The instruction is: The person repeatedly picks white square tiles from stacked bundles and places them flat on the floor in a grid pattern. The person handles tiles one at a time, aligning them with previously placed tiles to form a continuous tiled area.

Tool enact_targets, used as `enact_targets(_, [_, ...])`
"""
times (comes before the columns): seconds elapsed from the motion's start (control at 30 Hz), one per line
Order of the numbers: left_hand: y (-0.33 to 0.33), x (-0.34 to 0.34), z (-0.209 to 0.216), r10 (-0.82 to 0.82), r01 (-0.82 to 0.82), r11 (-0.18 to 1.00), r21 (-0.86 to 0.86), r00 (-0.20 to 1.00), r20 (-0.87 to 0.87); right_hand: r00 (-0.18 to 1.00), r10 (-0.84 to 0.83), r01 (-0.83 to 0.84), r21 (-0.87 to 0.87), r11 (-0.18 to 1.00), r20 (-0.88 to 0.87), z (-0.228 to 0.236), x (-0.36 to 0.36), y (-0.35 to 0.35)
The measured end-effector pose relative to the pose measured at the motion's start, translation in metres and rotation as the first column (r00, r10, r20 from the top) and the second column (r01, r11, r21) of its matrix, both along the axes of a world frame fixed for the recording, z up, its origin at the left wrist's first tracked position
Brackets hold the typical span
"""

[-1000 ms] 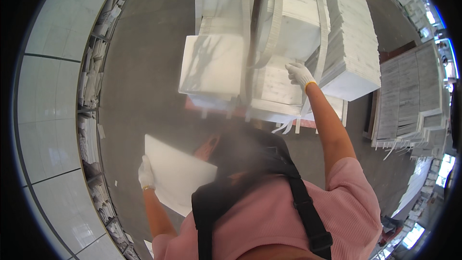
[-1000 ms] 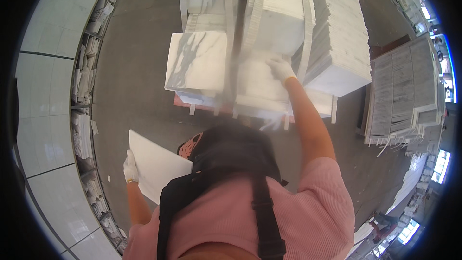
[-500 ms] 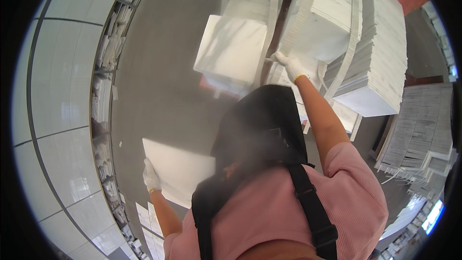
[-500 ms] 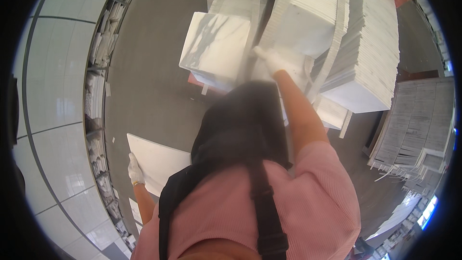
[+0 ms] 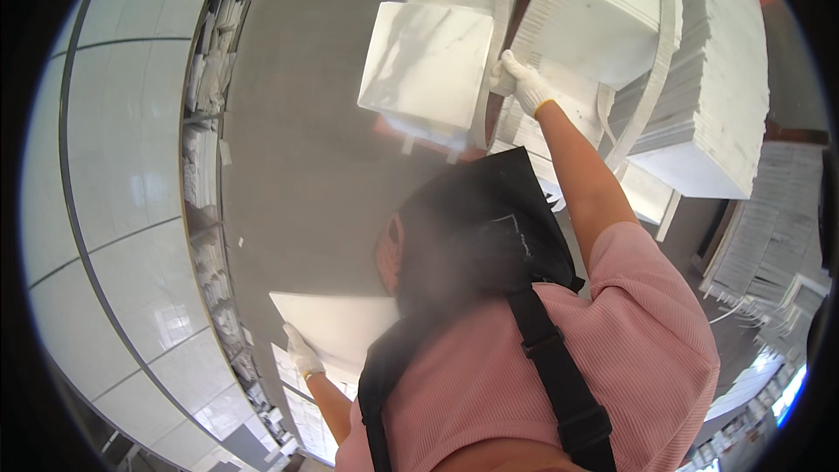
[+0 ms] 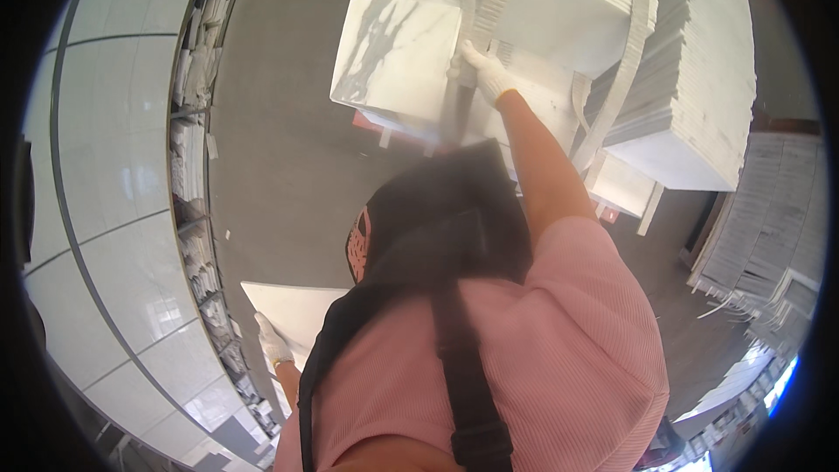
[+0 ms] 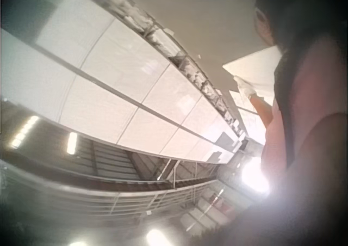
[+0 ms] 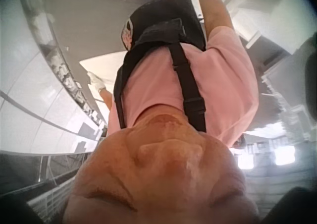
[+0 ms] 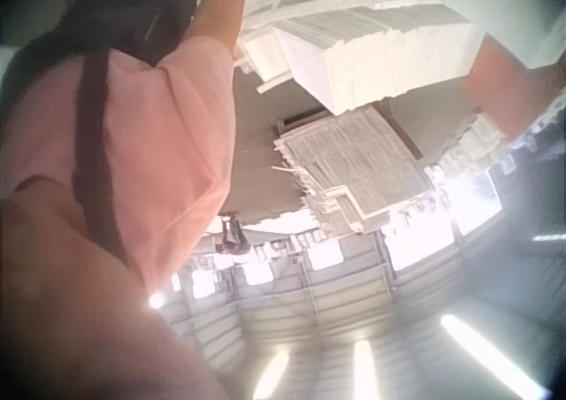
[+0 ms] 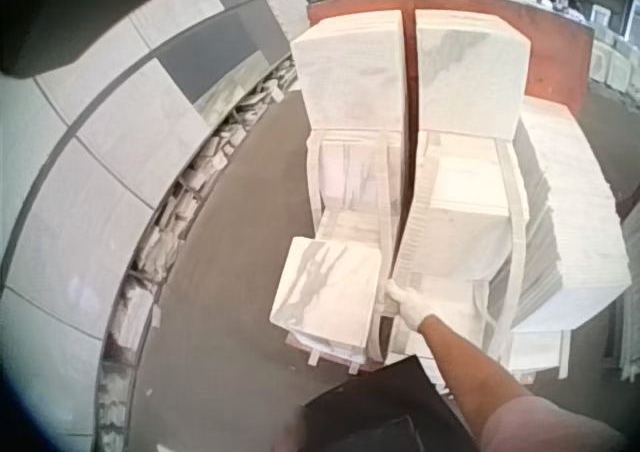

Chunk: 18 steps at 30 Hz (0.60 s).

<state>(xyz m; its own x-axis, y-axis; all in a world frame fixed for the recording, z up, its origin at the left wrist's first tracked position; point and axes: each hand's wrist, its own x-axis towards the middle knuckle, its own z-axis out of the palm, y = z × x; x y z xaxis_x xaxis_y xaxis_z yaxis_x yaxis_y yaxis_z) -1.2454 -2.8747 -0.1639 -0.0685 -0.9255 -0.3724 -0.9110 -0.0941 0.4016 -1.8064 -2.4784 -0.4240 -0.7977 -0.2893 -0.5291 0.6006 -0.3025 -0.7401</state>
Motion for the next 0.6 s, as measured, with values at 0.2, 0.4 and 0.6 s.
enact_targets(0.2, [-0.004,0.01,0.006,-0.024,0.025,0.998,-0.053,1.0,0.016,1.0,0.014,-0.019,0.218,0.976,0.026,0.038,-0.004,0.004])
enact_targets(0.4, [-0.012,0.0,-0.005,-0.197,0.2,0.957,-0.21,0.98,0.035,0.845,0.3,-0.013,0.545,0.839,-0.443,0.166,-0.069,0.038])
enact_targets(0.6, [-0.019,-0.039,-0.032,-0.123,0.125,0.992,0.001,0.98,-0.159,0.999,-0.025,0.021,-0.17,0.985,-0.02,0.176,0.004,-0.014])
